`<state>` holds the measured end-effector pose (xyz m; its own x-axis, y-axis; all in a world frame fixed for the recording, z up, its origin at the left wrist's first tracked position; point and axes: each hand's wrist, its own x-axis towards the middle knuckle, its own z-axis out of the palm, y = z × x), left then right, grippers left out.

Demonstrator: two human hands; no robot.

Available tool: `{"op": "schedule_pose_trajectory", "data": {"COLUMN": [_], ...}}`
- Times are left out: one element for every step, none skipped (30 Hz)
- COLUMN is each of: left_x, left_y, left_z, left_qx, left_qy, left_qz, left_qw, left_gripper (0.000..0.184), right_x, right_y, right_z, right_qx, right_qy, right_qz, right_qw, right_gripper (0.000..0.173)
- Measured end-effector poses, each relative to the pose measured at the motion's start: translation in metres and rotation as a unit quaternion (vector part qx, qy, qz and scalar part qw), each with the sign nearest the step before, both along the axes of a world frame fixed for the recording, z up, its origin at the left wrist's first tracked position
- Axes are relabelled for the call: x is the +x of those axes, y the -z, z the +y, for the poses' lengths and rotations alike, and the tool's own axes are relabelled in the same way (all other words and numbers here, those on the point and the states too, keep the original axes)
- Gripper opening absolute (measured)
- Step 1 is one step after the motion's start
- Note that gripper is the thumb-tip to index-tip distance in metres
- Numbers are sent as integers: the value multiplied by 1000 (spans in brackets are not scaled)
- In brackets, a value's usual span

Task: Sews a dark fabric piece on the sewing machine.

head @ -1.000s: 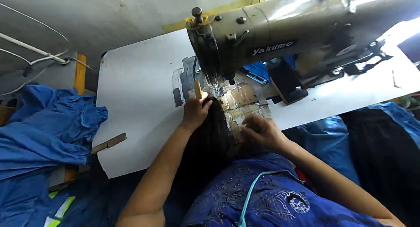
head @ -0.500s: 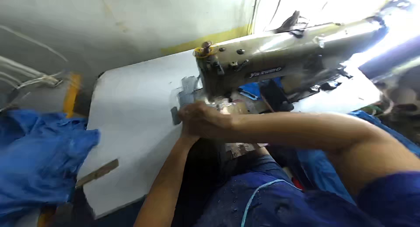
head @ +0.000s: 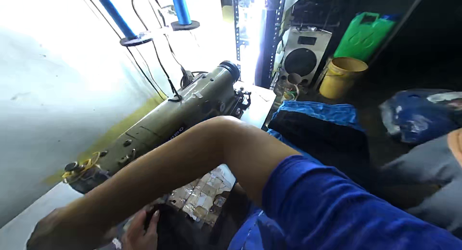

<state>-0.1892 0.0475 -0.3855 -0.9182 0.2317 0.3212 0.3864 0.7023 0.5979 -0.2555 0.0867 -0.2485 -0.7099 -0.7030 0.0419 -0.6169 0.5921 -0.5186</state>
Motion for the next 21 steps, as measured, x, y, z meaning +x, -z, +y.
{"op": "schedule_pose_trajectory", "data": {"left_x": [-3, -3, -3, -1, -1, -1, -1, 0, 1, 3, 6, 9, 11, 12, 14, 17, 20, 20, 16, 8, 2], "left_y": [4, 5, 6, 5, 3, 0, -1, 0, 2, 2, 3, 2, 1, 3, 9, 8, 5, 0, 1, 6, 11], "left_z": [-5, -5, -3, 0, 3, 4, 5, 4, 4, 5, 6, 7, 7, 5, 1, 0, -1, 1, 1, 1, -1], "left_qx": [-13, -18, -18, -13, -8, -5, -1, 1, 5, 7, 9, 9, 8, 11, 11, 4, 3, 15, 37, 57, 74], "left_qy": [7, 5, -3, -8, -8, -6, -8, -18, -36, -66, -102, -133, -154, -157, -149, -135, -123, -109, -87, -60, -35], "left_qz": [11, 13, 19, 23, 24, 24, 21, 13, -3, -27, -54, -88, -129, -141, -131, -138, -152, -131, -68, -17, 1], "left_qw": [1000, 1000, 1000, 1000, 1000, 1000, 1000, 1000, 999, 997, 993, 987, 979, 977, 980, 981, 981, 985, 993, 996, 997], "left_gripper": [24, 25, 27, 28, 28, 28, 28, 26, 25, 24, 24, 25, 26, 25, 23, 24, 26, 25, 20, 13, 12], "right_x": [-14, -26, -34, -36, -33, -26, -15, -3, 7, 13, 17, 19, 19, 20, 21, 21, 24, 30, 36, 39, 40], "right_y": [-4, -5, -5, -9, -17, -27, -38, -45, -48, -47, -40, -33, -28, -26, -24, -20, -14, -5, 9, 30, 56], "right_z": [5, 12, 20, 31, 46, 58, 70, 78, 82, 84, 83, 82, 84, 90, 100, 113, 129, 148, 166, 181, 193], "right_qx": [62, 81, 70, 55, 53, 80, 106, 131, 153, 168, 175, 176, 170, 157, 126, 62, -22, -118, -207, -281, -319], "right_qy": [-62, -108, -144, -174, -196, -212, -230, -244, -250, -255, -259, -263, -270, -282, -300, -319, -323, -303, -259, -201, -140], "right_qz": [74, 133, 149, 142, 142, 174, 207, 236, 251, 260, 266, 267, 262, 250, 237, 232, 221, 202, 167, 134, 109], "right_qw": [993, 982, 976, 973, 969, 958, 945, 931, 923, 916, 912, 910, 911, 913, 915, 917, 920, 924, 929, 929, 931], "right_gripper": [28, 25, 30, 38, 41, 45, 44, 41, 35, 25, 16, 11, 10, 12, 22, 29, 28, 20, 14, 12, 12]}}
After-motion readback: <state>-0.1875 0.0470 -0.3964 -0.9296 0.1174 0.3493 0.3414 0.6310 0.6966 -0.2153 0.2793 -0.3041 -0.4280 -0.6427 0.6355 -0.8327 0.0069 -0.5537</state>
